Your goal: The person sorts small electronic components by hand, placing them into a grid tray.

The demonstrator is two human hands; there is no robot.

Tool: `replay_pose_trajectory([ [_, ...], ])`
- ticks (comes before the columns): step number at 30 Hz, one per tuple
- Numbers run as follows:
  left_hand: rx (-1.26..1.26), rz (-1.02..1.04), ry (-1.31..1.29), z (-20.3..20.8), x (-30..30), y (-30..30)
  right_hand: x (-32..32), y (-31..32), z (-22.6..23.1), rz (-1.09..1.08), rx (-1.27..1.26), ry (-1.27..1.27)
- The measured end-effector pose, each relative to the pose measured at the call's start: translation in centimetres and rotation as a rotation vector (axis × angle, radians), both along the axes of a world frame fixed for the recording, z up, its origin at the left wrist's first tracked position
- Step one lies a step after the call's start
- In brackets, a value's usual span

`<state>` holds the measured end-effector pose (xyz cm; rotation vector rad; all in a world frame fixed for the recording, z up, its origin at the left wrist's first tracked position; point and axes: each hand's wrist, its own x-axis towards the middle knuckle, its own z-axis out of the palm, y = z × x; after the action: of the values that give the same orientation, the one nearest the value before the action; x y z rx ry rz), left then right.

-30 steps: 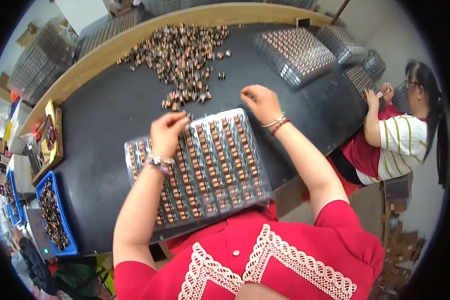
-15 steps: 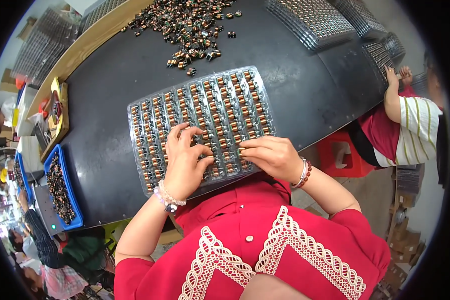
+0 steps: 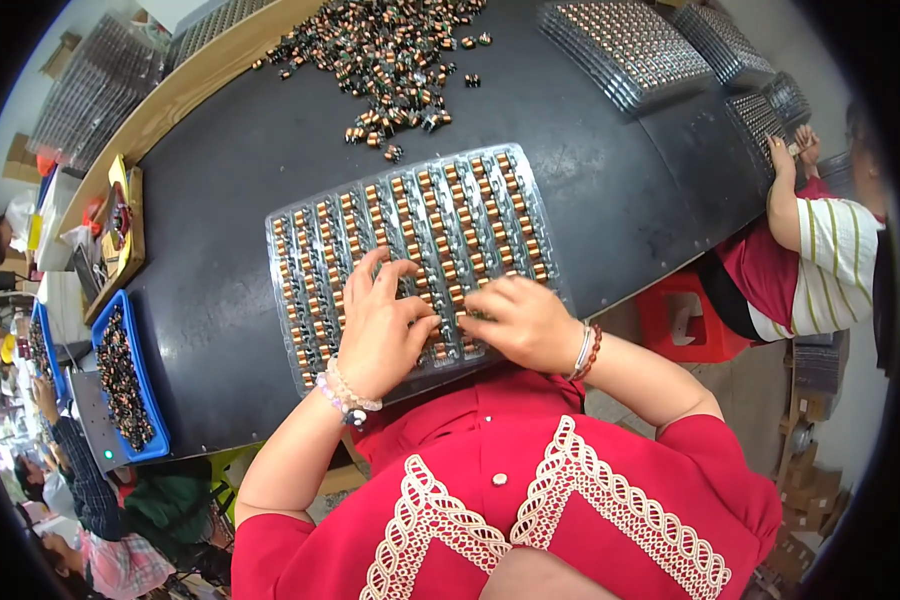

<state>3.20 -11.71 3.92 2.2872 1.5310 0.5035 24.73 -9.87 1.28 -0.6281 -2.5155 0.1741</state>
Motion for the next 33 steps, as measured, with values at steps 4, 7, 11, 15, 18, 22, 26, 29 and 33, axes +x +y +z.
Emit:
replay_pose_trajectory([
  [4, 0.152, 0.112, -0.148, -0.6, -2.4, 6.3, -0.1, -0.3, 0.4, 0.032, 0.138, -0.119],
  [7, 0.196, 0.262, -0.040, -1.3, -3.6, 12.6, -0.6, -0.3, 1.8, 0.082, -0.002, -0.229],
  [11, 0.158, 0.362, 0.081, -3.9, -5.0, 18.6, -1.3, 4.1, 2.9, -0.042, -0.268, -0.076],
  [15, 0.045, 0.314, 0.038, -5.6, -6.3, 21.3, -4.1, 13.1, 1.8, -0.353, -0.144, -0.071],
  [18, -0.025, 0.305, 0.048, -5.6, -7.2, 21.8, -7.3, 17.4, 0.9, -0.428, -0.166, -0.222],
  [22, 0.053, 0.347, -0.070, -5.2, -7.4, 20.4, -9.9, 19.4, 0.0, -0.423, -0.186, -0.441],
  [26, -0.353, 0.421, -0.666, -2.9, -6.9, 19.0, -9.4, 19.9, -0.3, -0.429, -0.229, -0.288],
  [29, -0.507, 0.385, -1.153, -1.1, -6.1, 16.4, -5.7, 18.0, 1.8, -0.350, -0.503, 0.069],
  [33, -0.518, 0.303, -1.207, 0.0, -4.6, 12.3, -0.5, 11.9, 2.3, -0.269, -0.484, 0.201],
])
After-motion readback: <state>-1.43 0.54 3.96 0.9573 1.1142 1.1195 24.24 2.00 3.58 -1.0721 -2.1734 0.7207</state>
